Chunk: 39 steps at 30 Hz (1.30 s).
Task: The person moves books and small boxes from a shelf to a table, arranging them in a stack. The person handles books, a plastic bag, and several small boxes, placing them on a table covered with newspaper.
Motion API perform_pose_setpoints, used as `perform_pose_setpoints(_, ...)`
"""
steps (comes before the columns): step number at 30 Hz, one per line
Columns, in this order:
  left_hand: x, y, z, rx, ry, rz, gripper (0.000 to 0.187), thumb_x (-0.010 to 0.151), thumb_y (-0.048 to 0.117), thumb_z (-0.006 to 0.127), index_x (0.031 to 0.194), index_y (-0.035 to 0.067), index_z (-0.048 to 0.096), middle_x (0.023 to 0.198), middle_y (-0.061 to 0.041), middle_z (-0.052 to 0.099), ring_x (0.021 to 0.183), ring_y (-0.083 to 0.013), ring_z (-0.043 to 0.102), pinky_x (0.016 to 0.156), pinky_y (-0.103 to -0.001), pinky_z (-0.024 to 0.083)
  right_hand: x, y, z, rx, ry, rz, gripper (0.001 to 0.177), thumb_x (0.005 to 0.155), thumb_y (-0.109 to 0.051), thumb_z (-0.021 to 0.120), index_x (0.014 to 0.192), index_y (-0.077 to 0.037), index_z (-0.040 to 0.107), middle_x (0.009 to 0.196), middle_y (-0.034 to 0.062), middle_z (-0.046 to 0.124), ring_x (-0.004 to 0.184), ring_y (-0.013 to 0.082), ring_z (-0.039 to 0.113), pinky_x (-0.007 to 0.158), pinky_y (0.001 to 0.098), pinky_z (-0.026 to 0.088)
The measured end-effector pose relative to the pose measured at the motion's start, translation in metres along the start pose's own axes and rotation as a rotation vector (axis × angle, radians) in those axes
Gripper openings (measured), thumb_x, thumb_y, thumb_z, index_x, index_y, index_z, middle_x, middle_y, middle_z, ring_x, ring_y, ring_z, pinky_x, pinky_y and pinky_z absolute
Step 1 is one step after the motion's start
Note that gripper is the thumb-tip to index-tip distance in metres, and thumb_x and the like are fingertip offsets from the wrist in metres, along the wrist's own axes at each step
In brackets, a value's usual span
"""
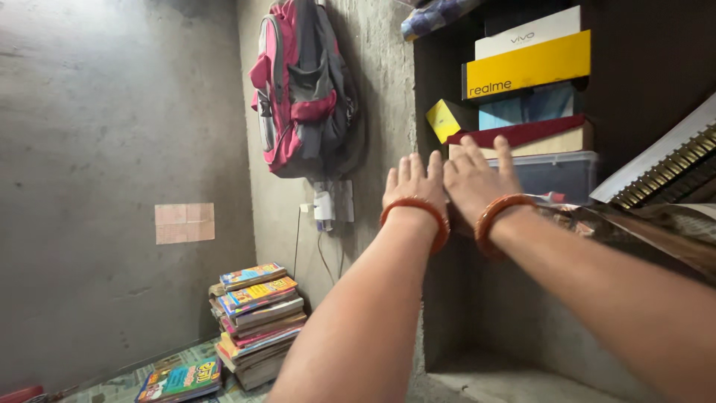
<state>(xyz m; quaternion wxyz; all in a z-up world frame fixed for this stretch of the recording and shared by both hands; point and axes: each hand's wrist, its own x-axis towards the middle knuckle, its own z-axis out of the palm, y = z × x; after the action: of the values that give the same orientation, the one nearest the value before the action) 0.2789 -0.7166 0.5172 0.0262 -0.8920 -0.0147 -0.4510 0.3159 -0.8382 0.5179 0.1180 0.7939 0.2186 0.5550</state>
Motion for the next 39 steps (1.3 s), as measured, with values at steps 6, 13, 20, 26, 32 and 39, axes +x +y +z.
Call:
perform_pose_setpoints(6, 0.02, 0.021, -0.013, -0.017, -0.042, 0.04, 0.085, 0.092, 0.027, 0.059, 0.162, 0.019, 0.011, 0.167, -0.018, 0.016, 0.155, -0.0316, 0.014, 0.124, -0.045, 0.015, 0.006, 0.027, -0.016, -0.067, -0.03, 0.054, 0.046, 0.099, -0.017, 0.042, 0.144, -0.012, 0.05, 0.16, 0.0076, 0.037, 0.154, 0.0238, 0.023, 0.12, 0.0642, 0.011)
perform_pose_setpoints(13, 0.031, 0.031, -0.028, -0.105, -0.093, 0.089, 0.107, 0.081, 0.025, 0.075, 0.163, 0.02, 0.007, 0.167, -0.02, 0.015, 0.156, -0.0339, 0.014, 0.126, -0.044, 0.014, 0.016, 0.045, -0.024, -0.057, -0.033, 0.117, 0.05, 0.099, -0.019, 0.041, 0.148, -0.012, 0.045, 0.16, 0.0083, 0.035, 0.153, 0.0262, 0.021, 0.119, 0.0638, 0.009)
perform_pose_setpoints(20, 0.064, 0.035, -0.039, -0.171, -0.048, 0.121, 0.111, 0.079, 0.025, 0.078, 0.163, 0.016, 0.007, 0.168, -0.021, 0.012, 0.156, -0.0346, 0.013, 0.126, -0.044, 0.013, 0.045, 0.067, -0.034, -0.12, -0.043, 0.18, 0.051, 0.099, -0.022, 0.043, 0.149, -0.011, 0.042, 0.161, 0.0088, 0.035, 0.153, 0.0278, 0.023, 0.119, 0.0644, 0.011)
perform_pose_setpoints(26, 0.097, 0.032, -0.04, -0.215, 0.027, 0.126, 0.101, 0.083, 0.024, 0.075, 0.162, 0.014, 0.012, 0.167, -0.022, 0.014, 0.156, -0.0362, 0.012, 0.125, -0.045, 0.014, 0.077, 0.074, -0.043, -0.11, -0.094, 0.271, 0.059, 0.096, -0.032, 0.052, 0.15, -0.013, 0.04, 0.163, 0.009, 0.031, 0.154, 0.0285, 0.021, 0.12, 0.063, 0.009)
perform_pose_setpoints(32, 0.126, 0.028, -0.016, -0.338, 0.103, 0.085, 0.095, 0.086, 0.034, 0.072, 0.16, 0.01, 0.018, 0.166, -0.023, 0.016, 0.156, -0.037, 0.013, 0.125, -0.046, 0.014, 0.089, 0.086, -0.028, -0.071, -0.125, 0.303, 0.083, 0.087, -0.053, 0.066, 0.152, -0.01, 0.036, 0.164, 0.0105, 0.027, 0.154, 0.0307, 0.017, 0.12, 0.0624, 0.008)
perform_pose_setpoints(39, 0.165, 0.033, -0.005, -0.349, 0.137, 0.078, 0.094, 0.087, 0.032, 0.07, 0.16, 0.009, 0.016, 0.167, -0.022, 0.013, 0.156, -0.0366, 0.012, 0.124, -0.047, 0.014, 0.105, 0.12, 0.012, -0.255, 0.045, 0.273, 0.106, 0.067, -0.058, 0.076, 0.156, -0.015, 0.036, 0.165, 0.0078, 0.031, 0.154, 0.0295, 0.021, 0.119, 0.0621, 0.008)
